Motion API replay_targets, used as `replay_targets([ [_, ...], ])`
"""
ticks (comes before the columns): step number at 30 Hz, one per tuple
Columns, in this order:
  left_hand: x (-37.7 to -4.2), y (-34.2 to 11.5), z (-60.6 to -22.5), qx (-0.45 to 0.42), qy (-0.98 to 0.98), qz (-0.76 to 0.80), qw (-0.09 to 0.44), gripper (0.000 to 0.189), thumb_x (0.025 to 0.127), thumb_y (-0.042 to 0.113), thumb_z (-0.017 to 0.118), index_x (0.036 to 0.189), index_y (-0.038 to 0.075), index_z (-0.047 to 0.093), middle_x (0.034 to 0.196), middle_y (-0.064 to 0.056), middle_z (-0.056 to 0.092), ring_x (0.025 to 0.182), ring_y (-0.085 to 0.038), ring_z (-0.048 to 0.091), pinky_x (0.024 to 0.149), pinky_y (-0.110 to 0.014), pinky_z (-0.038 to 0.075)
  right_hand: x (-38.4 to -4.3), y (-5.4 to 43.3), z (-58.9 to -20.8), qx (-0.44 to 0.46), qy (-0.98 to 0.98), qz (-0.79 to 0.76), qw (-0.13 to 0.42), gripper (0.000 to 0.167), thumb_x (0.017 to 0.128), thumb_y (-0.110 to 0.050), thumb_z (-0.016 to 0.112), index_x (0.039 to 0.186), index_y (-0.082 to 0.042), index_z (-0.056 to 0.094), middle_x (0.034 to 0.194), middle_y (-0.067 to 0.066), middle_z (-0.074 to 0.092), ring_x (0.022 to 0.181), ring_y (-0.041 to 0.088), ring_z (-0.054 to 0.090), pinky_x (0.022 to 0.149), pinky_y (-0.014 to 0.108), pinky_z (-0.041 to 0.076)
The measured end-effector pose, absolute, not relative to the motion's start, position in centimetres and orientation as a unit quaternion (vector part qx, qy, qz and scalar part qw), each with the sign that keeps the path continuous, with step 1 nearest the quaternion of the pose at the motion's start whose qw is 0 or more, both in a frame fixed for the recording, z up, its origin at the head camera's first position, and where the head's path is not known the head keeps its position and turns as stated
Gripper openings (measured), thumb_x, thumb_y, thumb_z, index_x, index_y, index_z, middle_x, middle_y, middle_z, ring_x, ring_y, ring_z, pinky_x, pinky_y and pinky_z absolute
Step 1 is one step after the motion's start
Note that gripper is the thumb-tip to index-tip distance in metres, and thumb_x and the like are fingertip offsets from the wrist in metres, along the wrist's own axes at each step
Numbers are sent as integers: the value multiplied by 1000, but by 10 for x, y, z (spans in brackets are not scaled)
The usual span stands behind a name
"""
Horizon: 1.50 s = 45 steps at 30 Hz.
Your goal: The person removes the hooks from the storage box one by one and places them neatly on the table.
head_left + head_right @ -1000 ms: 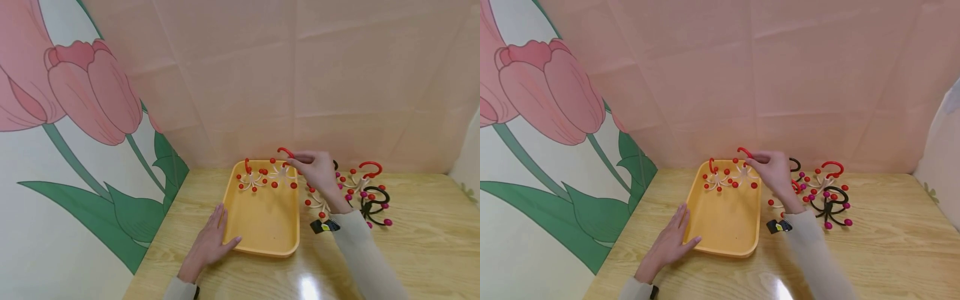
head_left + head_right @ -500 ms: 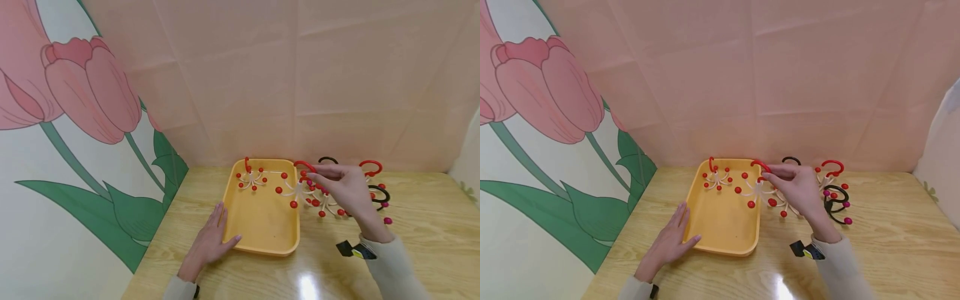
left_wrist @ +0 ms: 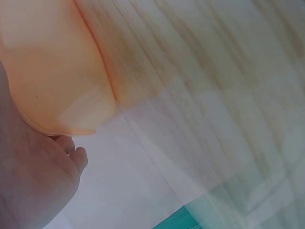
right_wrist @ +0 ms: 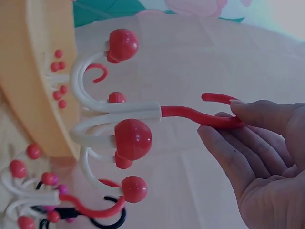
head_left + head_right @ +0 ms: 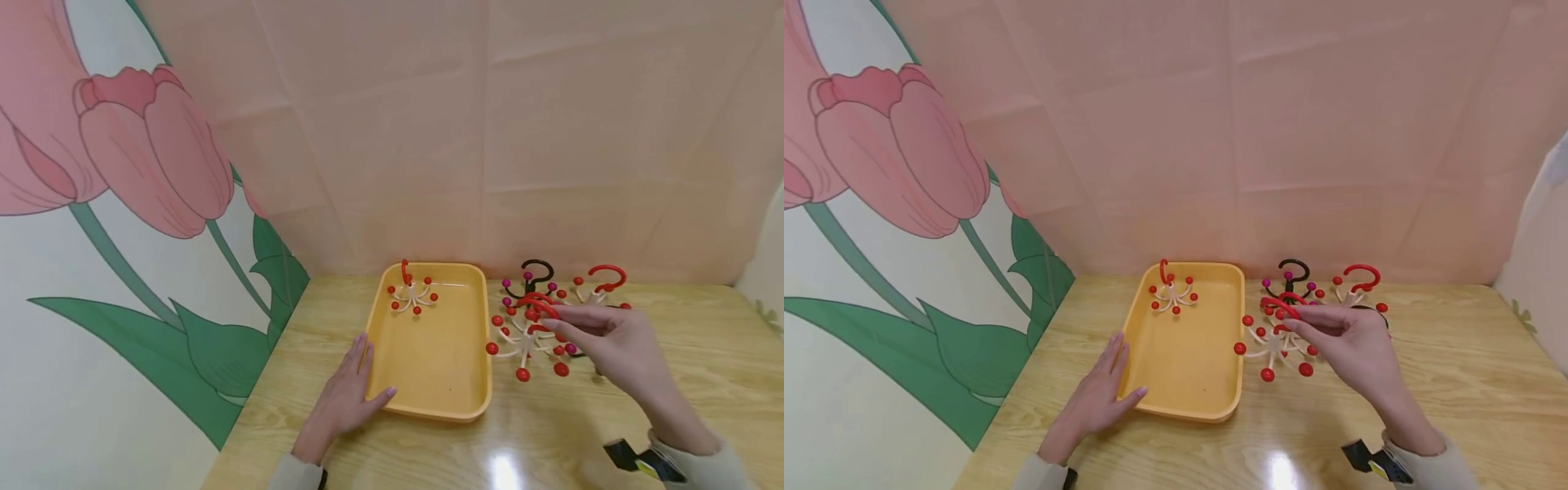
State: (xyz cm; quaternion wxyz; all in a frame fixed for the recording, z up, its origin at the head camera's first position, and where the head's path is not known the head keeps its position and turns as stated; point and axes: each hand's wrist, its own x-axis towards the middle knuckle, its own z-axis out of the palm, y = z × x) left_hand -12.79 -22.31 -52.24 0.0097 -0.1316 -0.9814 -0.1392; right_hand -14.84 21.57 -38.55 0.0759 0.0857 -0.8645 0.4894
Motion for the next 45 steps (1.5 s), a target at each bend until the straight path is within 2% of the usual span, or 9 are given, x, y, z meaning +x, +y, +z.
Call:
replay_targets([
  [3, -127, -223, -522, -130, -982, -139, 7, 106, 99, 81, 37, 168, 4, 15, 180, -12, 3, 167, -28, 6, 133, -48, 27, -146, 221, -393, 89, -865, 487, 77, 40, 96, -30, 79, 125, -2, 77, 89, -35, 75, 76, -4, 76, 42, 26, 43],
  [6, -127, -223, -521, -130, -982, -139, 7, 106, 99, 81, 36, 168, 3, 16, 180, -13, 3, 167, -28, 6, 133, -48, 26, -144, 225, -403, 96, -867, 481, 81, 36, 96, -25, 79, 124, -2, 77, 92, -31, 77, 75, -2, 77, 51, 20, 53],
  [9, -127, -223, -520, -132, -982, -138, 6, 106, 99, 81, 35, 168, 3, 16, 180, -13, 3, 167, -29, 6, 133, -47, 27, -143, 229, -413, 93, -875, 469, 76, 35, 96, -25, 79, 124, -4, 77, 96, -21, 81, 76, -4, 76, 61, 17, 59],
  [16, -127, -223, -520, -130, -982, -140, 5, 106, 99, 81, 35, 168, 4, 15, 180, -11, 2, 168, -27, 4, 133, -47, 27, -146, 235, -436, 67, -883, 463, 44, 38, 96, -30, 78, 125, -5, 77, 102, 0, 84, 79, -5, 75, 64, 19, 60],
  [24, -126, -224, -521, -132, -980, -146, 5, 105, 99, 80, 36, 168, 4, 16, 179, -14, 4, 167, -26, 3, 133, -48, 27, -148, 238, -465, 70, -874, 479, 36, 37, 96, -28, 78, 124, -4, 77, 105, -1, 83, 82, -7, 75, 63, 19, 60],
  [30, -127, -224, -520, -130, -981, -146, 6, 105, 99, 80, 36, 168, 4, 16, 180, -12, 2, 167, -25, 2, 133, -47, 26, -153, 236, -477, 88, -859, 501, 59, 32, 94, -19, 81, 120, -1, 78, 107, -19, 79, 81, -6, 75, 57, 19, 57],
  [32, -127, -223, -520, -129, -981, -146, 4, 105, 99, 80, 36, 168, 4, 15, 180, -11, 0, 167, -24, 1, 133, -47, 25, -153, 235, -478, 87, -861, 498, 59, 31, 94, -19, 80, 120, -1, 78, 105, -12, 82, 81, -6, 75, 54, 21, 56],
  [37, -127, -223, -519, -130, -981, -145, 2, 105, 100, 80, 36, 168, 3, 15, 180, -12, 1, 167, -24, 1, 133, -47, 26, -154, 235, -478, 76, -866, 492, 48, 31, 96, -19, 79, 121, 0, 78, 103, 9, 83, 79, -5, 75, 64, 19, 61],
  [45, -126, -223, -520, -127, -981, -145, -1, 105, 99, 80, 36, 168, 4, 15, 180, -10, -1, 167, -24, 1, 133, -47, 26, -154, 236, -481, 86, -863, 495, 53, 30, 94, -18, 80, 119, -1, 78, 101, 5, 84, 79, -3, 76, 69, 14, 60],
])
